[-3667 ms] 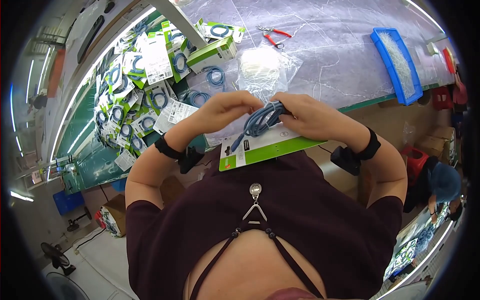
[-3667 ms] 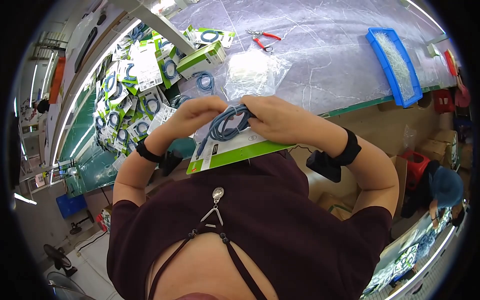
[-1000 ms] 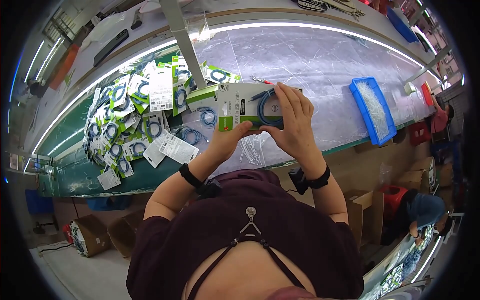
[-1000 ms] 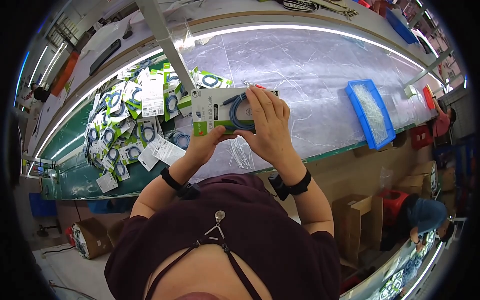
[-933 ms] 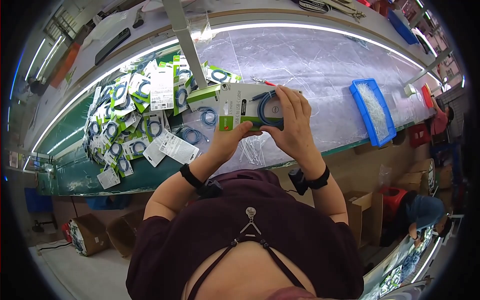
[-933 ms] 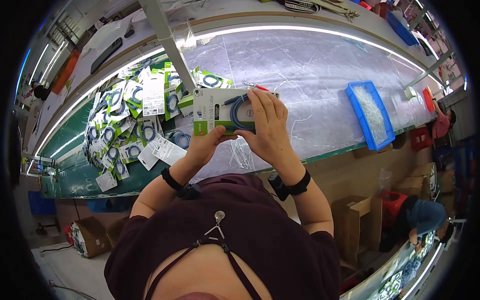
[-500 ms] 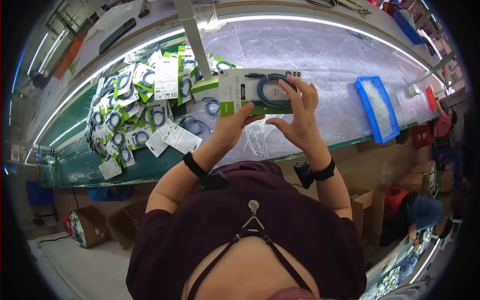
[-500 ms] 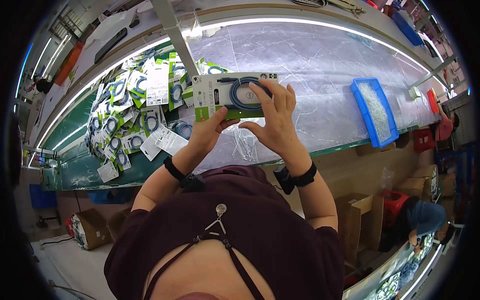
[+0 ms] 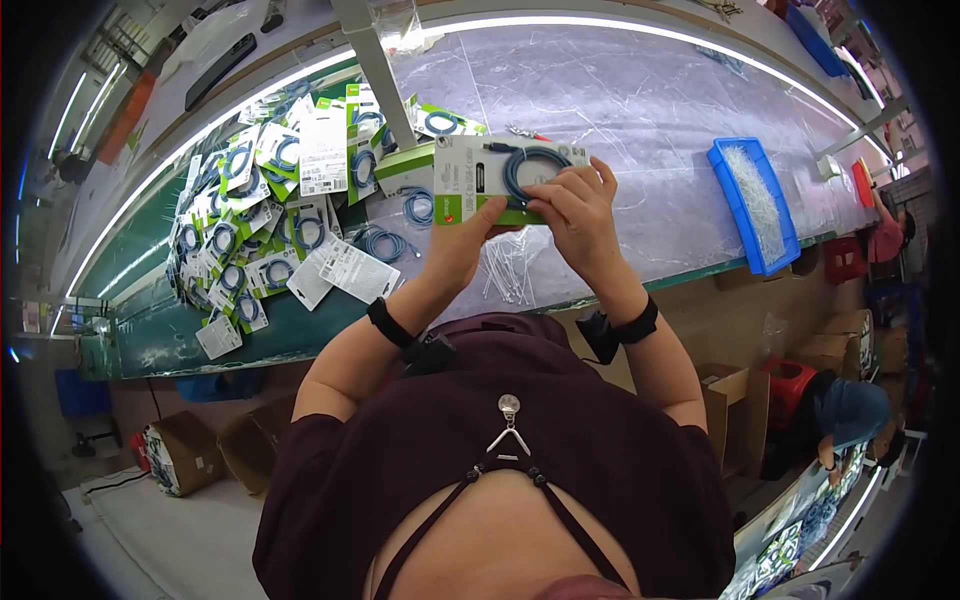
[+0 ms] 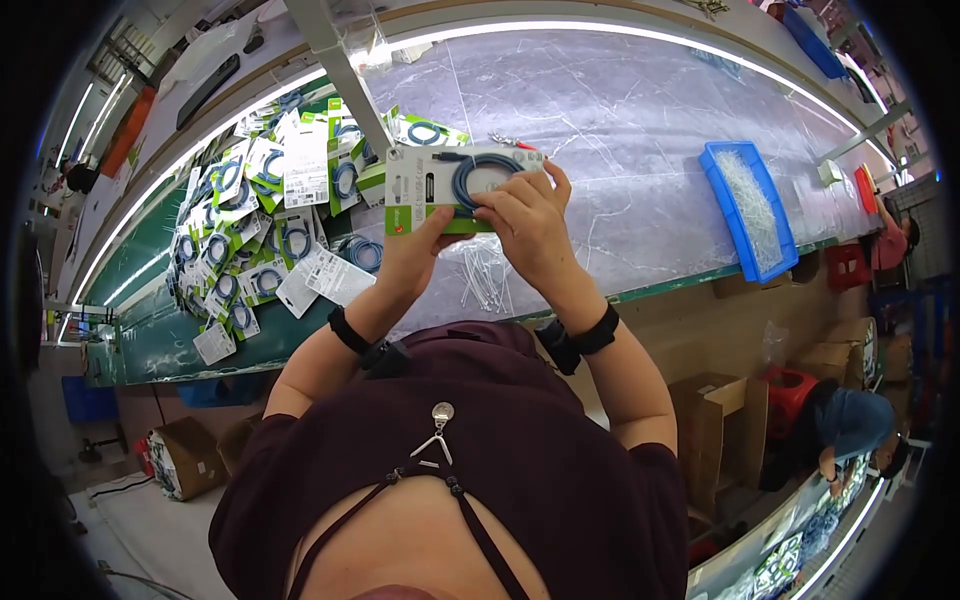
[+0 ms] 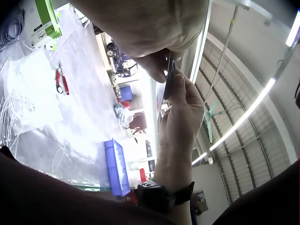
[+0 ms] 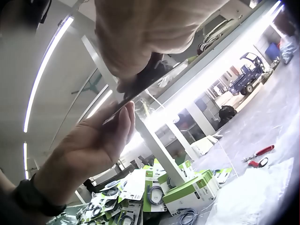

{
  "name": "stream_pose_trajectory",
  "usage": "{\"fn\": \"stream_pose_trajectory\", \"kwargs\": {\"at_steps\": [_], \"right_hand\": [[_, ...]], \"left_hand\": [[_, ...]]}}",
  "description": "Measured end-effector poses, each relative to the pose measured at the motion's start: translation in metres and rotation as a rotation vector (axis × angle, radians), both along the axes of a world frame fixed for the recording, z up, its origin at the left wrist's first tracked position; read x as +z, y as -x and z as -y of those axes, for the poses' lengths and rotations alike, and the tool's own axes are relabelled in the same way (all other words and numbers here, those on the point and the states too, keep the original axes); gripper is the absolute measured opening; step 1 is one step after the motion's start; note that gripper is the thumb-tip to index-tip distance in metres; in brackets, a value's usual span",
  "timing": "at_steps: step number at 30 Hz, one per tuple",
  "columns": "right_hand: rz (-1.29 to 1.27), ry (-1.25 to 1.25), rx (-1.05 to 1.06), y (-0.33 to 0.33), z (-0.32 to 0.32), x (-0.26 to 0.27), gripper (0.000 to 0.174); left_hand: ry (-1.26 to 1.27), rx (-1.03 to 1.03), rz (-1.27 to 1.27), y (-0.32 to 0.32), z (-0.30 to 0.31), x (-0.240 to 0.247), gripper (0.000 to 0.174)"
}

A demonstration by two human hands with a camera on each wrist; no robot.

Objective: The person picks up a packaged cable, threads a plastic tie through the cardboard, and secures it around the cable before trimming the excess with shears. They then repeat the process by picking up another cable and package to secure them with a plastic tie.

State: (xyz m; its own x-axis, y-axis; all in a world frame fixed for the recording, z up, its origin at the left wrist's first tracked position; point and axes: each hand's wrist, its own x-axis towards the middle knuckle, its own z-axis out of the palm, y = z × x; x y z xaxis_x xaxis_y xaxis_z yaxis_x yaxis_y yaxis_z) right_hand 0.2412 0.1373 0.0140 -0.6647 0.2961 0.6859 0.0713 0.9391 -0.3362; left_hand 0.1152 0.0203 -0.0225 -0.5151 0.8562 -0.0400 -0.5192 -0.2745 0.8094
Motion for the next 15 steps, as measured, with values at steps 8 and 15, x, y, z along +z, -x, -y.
{"fn": "stream_pose_trajectory", "kwargs": {"at_steps": [8,15], "right_hand": [[-0.152,0.289,-0.115,0.005,-0.037,-0.043,0.013],[0.910,0.758,0.012,-0.030,-0.023,-0.251,0.020]], "left_hand": [[-0.034,0.261,0.037,0.067,0.022,-0.030,0.031],[0.131,0.341,0.222,0.085,0.083,-0.077,0.026]]}}
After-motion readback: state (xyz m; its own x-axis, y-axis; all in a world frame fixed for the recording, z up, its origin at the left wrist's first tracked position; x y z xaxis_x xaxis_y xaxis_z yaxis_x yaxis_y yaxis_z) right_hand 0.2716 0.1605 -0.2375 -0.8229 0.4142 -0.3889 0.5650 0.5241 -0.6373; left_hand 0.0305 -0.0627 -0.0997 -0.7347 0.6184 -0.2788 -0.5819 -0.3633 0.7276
